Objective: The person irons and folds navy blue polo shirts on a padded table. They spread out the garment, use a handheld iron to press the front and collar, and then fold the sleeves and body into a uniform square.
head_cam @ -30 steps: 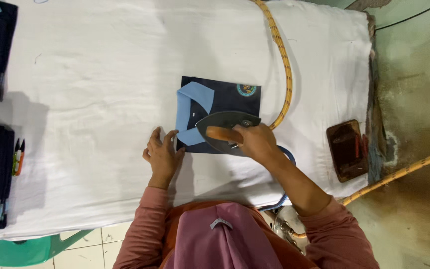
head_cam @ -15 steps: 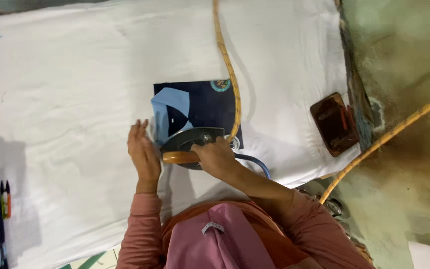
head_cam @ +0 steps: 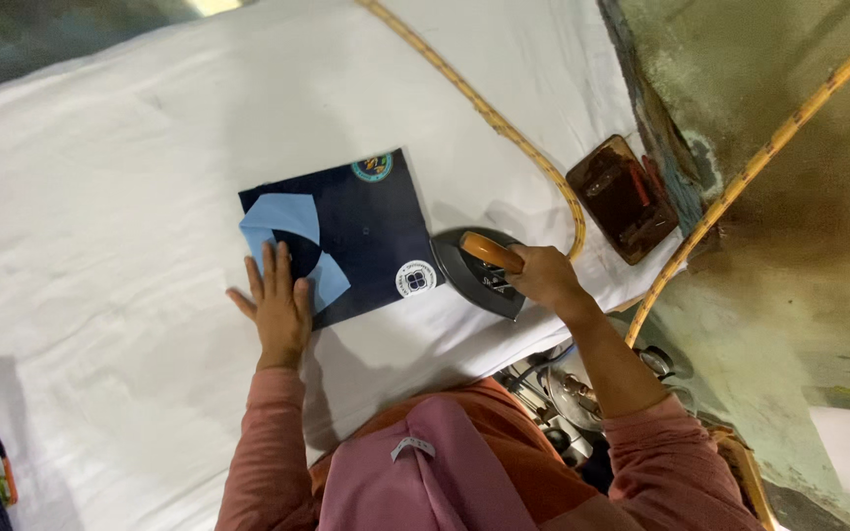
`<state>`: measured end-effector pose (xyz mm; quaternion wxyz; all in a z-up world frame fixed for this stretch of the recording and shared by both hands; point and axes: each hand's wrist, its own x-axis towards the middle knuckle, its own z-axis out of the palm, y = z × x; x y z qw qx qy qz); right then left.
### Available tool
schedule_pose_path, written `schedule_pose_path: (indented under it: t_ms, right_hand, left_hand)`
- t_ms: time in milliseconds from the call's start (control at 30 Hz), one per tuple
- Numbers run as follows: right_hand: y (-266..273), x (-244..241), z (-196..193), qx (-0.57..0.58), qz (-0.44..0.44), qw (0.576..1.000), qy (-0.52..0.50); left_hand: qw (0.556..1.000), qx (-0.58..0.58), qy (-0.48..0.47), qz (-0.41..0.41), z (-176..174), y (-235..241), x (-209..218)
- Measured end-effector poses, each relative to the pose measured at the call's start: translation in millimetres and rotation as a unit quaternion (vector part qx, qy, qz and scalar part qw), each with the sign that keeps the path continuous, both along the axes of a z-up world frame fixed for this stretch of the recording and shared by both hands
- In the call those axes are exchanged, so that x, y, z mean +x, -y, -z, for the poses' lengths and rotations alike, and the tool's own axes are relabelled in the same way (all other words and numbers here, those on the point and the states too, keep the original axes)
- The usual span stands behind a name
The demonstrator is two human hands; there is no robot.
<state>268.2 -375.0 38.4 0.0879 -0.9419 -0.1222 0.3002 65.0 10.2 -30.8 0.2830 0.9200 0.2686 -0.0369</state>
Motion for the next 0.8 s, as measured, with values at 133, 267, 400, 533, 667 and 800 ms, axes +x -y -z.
schedule_pose_path:
  t_ms: [133,267,400,533,667,800]
  right_hand:
    - [30.1,6.0,-59.4,0.171,0.162,0.972,0.001]
    - [81.4,42.6,-57.8,0.195,0.209,0.952,0.111]
    - [47.7,55.8,-127.4,0.149,0.286,0.943,0.082]
    - [80.9,79.3,-87.4,0.087,0.271,0.952,0.114]
    - [70.9,87.7,-96.2,0.003,0.323,0.944,0.069]
    - [103.2,95.1,-47.2,0.002,0.2,0.954,0.225]
  left_hand:
    - [0.987,-0.037,0.136,-0.08,-2.4,-4.2,-32.4]
    - [0.954,-0.14,0.121,-0.236,-16.4,10.5,-68.2]
    - [0.928,-0.211,0.058,-0.3,-13.4,31.9,-84.9]
    - [0.927,-0.195,0.062,-0.313,-27.8,31.2,-71.0]
    - [0.924,-0.2,0.004,-0.324,-44.6,20.2,-45.7]
    - [0.954,-0.093,0.027,-0.285,-10.5,0.4,-24.9]
